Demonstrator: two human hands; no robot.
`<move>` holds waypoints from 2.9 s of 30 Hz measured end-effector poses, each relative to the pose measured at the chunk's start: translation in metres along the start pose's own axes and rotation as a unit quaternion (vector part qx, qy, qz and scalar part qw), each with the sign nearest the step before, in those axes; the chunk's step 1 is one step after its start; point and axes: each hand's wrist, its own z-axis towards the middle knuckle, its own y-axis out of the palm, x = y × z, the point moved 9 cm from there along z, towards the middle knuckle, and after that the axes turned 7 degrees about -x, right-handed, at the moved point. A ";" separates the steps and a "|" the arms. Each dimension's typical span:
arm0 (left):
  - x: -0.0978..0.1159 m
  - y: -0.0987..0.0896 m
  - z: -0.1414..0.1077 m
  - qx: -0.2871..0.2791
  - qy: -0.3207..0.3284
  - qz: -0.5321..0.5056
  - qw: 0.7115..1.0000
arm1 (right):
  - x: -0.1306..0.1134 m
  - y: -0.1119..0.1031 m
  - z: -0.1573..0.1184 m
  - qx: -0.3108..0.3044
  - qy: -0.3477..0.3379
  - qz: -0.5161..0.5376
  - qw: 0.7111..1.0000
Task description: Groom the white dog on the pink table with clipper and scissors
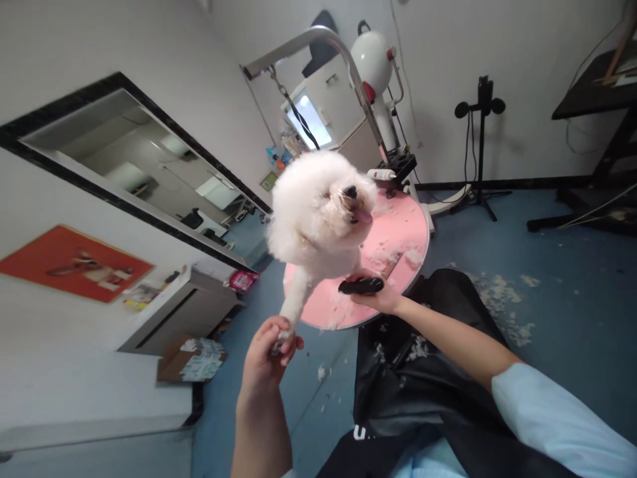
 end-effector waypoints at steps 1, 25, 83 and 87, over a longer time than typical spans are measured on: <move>-0.006 0.001 0.000 0.009 -0.001 0.007 1.000 | -0.007 -0.015 0.002 0.045 0.011 0.027 0.999; -0.063 0.014 0.009 0.013 0.050 -0.011 0.999 | -0.030 -0.069 0.044 0.211 0.044 0.096 0.972; -0.148 0.076 0.028 -0.092 0.283 0.234 0.925 | -0.054 -0.027 0.000 0.203 0.094 -0.067 0.972; -0.149 0.079 0.025 -0.085 0.308 0.270 0.908 | -0.050 -0.010 0.006 0.122 0.149 -0.111 0.975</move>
